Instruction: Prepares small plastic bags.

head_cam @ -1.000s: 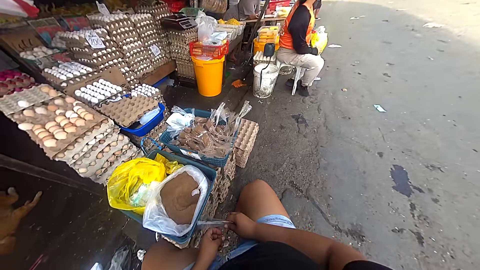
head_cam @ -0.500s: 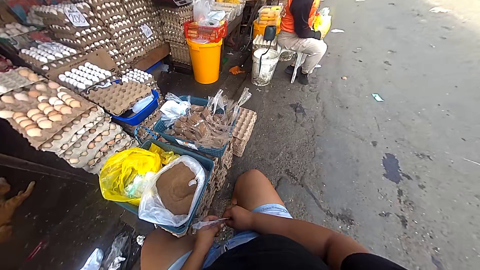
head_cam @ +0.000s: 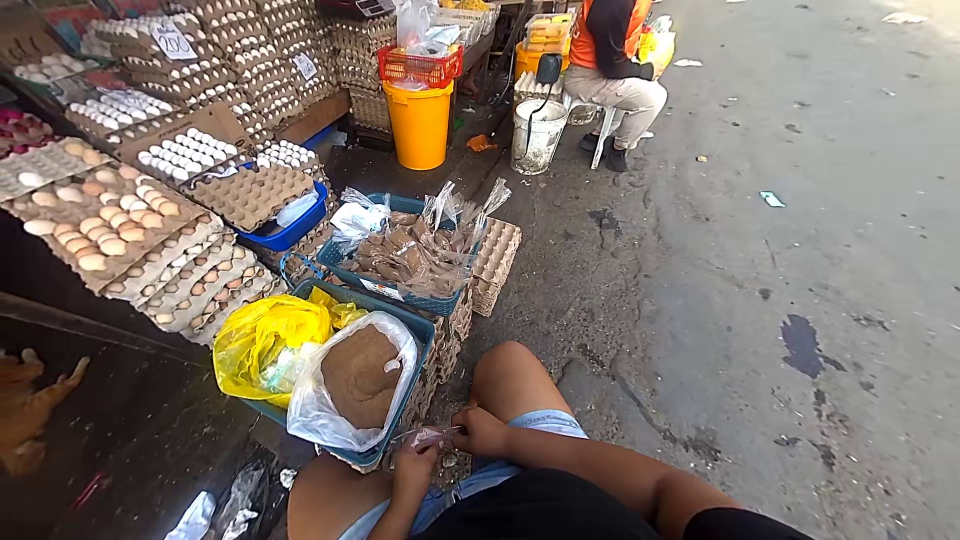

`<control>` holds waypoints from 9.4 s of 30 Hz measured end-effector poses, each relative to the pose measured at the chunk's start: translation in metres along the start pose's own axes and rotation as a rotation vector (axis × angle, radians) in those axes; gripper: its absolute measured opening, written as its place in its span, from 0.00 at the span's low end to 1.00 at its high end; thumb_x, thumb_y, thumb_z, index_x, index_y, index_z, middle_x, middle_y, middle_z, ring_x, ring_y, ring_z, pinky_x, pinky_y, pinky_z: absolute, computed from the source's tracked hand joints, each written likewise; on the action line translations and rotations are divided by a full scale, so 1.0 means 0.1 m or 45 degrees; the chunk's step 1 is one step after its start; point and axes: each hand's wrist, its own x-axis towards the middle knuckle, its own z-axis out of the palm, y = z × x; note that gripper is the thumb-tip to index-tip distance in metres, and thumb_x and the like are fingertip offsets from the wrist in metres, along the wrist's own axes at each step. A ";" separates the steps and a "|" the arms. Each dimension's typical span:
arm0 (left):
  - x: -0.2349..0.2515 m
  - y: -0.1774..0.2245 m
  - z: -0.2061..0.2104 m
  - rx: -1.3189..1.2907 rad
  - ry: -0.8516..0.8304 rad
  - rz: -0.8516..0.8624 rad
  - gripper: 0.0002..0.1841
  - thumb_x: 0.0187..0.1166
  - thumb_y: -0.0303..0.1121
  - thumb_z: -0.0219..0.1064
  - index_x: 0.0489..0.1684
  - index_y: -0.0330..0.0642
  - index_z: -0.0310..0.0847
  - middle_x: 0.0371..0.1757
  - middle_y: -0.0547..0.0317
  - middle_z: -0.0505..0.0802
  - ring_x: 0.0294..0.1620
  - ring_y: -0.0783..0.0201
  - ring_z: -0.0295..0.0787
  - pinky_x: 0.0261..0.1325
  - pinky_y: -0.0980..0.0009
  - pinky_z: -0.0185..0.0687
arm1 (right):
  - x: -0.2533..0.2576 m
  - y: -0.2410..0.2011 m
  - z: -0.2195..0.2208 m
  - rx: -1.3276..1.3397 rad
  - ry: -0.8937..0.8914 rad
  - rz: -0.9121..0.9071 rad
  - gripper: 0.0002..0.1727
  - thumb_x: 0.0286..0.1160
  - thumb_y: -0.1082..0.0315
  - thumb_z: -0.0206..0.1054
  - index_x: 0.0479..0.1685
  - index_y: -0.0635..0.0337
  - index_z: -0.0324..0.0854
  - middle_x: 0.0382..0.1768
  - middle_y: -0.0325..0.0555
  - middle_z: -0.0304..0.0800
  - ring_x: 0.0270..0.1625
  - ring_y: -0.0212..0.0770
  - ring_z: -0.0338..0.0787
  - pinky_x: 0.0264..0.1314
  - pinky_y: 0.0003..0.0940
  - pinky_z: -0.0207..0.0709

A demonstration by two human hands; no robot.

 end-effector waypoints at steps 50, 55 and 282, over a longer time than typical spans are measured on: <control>-0.02 -0.02 -0.09 0.053 -0.113 -0.107 0.07 0.77 0.23 0.72 0.46 0.29 0.85 0.36 0.55 0.92 0.32 0.72 0.88 0.41 0.74 0.86 | 0.02 -0.23 -0.09 0.406 0.001 0.084 0.23 0.83 0.56 0.69 0.54 0.73 0.80 0.41 0.59 0.86 0.41 0.46 0.84 0.52 0.47 0.78; -0.02 0.01 -0.09 0.097 -0.154 -0.156 0.06 0.83 0.23 0.65 0.46 0.28 0.84 0.34 0.55 0.91 0.31 0.71 0.88 0.40 0.74 0.86 | 0.01 -0.26 -0.09 0.357 -0.067 0.060 0.19 0.89 0.63 0.61 0.64 0.72 0.81 0.51 0.63 0.89 0.50 0.50 0.88 0.62 0.49 0.77; -0.61 1.03 -0.12 -0.253 0.131 0.517 0.08 0.71 0.20 0.70 0.41 0.34 0.95 0.44 0.59 0.97 0.44 0.75 0.93 0.55 0.78 0.89 | -0.79 -0.82 -0.42 0.031 0.826 -0.575 0.09 0.68 0.68 0.69 0.37 0.66 0.87 0.44 0.55 0.90 0.44 0.43 0.90 0.46 0.36 0.85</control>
